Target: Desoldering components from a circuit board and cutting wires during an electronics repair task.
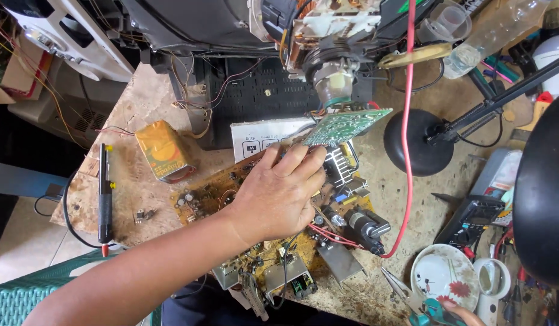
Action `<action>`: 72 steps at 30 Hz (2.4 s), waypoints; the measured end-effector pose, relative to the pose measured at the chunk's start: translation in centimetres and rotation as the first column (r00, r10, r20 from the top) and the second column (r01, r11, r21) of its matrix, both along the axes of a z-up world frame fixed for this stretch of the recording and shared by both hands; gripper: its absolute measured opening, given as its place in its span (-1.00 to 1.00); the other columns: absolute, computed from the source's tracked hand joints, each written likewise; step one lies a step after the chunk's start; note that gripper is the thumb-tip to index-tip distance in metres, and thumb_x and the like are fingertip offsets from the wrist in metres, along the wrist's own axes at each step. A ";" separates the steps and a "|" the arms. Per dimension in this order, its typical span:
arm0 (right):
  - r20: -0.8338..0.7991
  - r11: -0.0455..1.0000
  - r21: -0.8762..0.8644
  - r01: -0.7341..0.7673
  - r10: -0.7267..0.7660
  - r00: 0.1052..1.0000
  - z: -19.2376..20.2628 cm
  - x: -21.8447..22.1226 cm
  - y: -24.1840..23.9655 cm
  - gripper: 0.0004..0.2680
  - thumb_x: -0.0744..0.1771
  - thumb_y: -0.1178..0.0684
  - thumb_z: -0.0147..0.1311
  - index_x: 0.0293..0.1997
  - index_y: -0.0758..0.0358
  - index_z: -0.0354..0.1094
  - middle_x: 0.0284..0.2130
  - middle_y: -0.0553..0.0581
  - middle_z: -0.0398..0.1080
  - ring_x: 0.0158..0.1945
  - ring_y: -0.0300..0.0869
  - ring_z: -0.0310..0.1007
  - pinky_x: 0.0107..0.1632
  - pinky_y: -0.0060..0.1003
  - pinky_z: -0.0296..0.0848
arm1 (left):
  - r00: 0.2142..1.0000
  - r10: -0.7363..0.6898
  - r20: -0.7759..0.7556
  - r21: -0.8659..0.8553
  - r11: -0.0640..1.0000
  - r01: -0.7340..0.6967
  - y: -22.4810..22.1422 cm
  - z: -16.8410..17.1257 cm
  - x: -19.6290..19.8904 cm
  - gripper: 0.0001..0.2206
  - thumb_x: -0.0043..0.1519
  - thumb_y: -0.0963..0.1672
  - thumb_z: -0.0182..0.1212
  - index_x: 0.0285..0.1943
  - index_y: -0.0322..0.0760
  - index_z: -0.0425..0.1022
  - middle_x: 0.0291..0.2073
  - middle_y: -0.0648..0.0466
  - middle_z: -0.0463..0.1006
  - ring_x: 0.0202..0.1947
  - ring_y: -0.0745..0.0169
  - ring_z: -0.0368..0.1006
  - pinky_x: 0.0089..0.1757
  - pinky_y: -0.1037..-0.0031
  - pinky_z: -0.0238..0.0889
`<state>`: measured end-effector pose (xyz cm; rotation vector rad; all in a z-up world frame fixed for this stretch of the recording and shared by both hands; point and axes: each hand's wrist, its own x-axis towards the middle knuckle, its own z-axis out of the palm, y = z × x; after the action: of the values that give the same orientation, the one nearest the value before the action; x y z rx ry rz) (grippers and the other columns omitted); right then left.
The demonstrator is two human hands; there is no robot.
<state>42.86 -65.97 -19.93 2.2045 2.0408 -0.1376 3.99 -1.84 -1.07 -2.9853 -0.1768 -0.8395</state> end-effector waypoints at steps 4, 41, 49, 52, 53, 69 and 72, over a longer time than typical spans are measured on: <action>0.034 0.997 -0.075 0.010 -0.008 0.999 13.7 -16.9 17.8 -0.78 0.34 0.09 -0.12 -0.04 0.27 0.47 -0.26 -0.41 0.59 0.08 -0.43 0.51 0.41 -0.20 0.30 | 0.993 0.015 -0.115 0.056 0.998 -0.009 0.1 1.6 -0.7 -0.58 -0.03 0.06 0.25 -0.05 -0.13 0.52 0.23 0.05 0.39 0.19 0.04 0.22 -0.01 0.16 0.16; 0.689 0.778 -0.330 -0.534 0.586 0.427 32.8 -29.8 52.6 -0.94 0.29 0.16 0.15 -0.28 0.23 0.55 -0.35 0.14 0.50 -0.13 0.02 0.34 -0.07 -0.02 0.24 | 0.999 -0.024 0.043 -0.008 1.000 0.024 0.2 -0.7 -2.6 -0.74 0.00 -0.04 0.38 -0.19 -0.15 0.56 0.04 0.02 0.33 0.16 -0.03 0.13 0.05 0.22 0.14; 0.680 0.773 -0.351 -0.528 0.598 0.425 32.4 -29.6 53.0 -0.94 0.29 0.16 0.15 -0.28 0.24 0.54 -0.37 0.14 0.48 -0.15 0.01 0.34 -0.13 -0.05 0.23 | 0.993 -0.038 0.112 -0.011 0.999 0.040 0.4 -1.1 -2.3 -0.70 -0.08 -0.06 0.41 -0.21 -0.18 0.52 0.02 0.02 0.35 0.16 -0.05 0.15 0.05 0.20 0.15; 0.684 0.774 -0.334 -0.539 0.592 0.426 32.4 -29.6 53.1 -0.95 0.28 0.17 0.15 -0.29 0.23 0.54 -0.41 0.11 0.46 -0.18 -0.01 0.33 -0.14 -0.07 0.22 | 0.994 -0.033 0.108 -0.018 0.999 0.035 0.3 -0.8 -2.4 -0.71 -0.06 -0.05 0.41 -0.21 -0.17 0.54 0.02 0.03 0.35 0.17 -0.04 0.14 0.05 0.21 0.15; 0.683 0.774 -0.334 -0.538 0.592 0.427 32.3 -29.6 53.0 -0.95 0.28 0.17 0.15 -0.29 0.23 0.54 -0.41 0.11 0.46 -0.18 -0.01 0.33 -0.14 -0.07 0.22 | 0.994 -0.034 0.107 -0.019 0.999 0.036 0.3 -0.7 -2.5 -0.71 -0.06 -0.05 0.41 -0.21 -0.17 0.54 0.02 0.03 0.35 0.17 -0.04 0.14 0.05 0.21 0.15; 0.729 0.930 -0.145 -0.337 0.331 0.599 37.3 -33.7 37.2 -0.92 0.36 0.13 0.02 -0.30 0.16 0.41 -0.29 0.22 0.47 0.14 0.19 0.49 -0.16 -0.11 0.30 | 0.991 -0.120 0.051 -0.089 0.988 0.124 -1.7 3.0 -5.4 -0.44 0.13 -0.05 0.34 0.36 -0.18 0.38 0.17 -0.04 0.41 0.14 -0.09 0.26 0.07 0.06 0.24; 0.664 0.986 0.068 -0.154 0.071 0.744 35.7 -31.1 30.6 -0.84 0.41 0.01 -0.01 -0.39 0.03 0.30 -0.41 0.08 0.36 0.11 0.13 0.54 -0.20 -0.08 0.32 | 0.979 -0.164 0.120 -0.161 0.970 0.182 -5.1 5.6 -8.2 -0.53 0.21 -0.06 0.34 0.30 -0.19 0.40 0.12 -0.07 0.45 0.09 -0.11 0.32 0.04 0.07 0.27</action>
<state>11.79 -35.39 15.79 1.7898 1.7718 0.7024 -4.23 -6.97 4.56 -3.1535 0.0106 -1.0525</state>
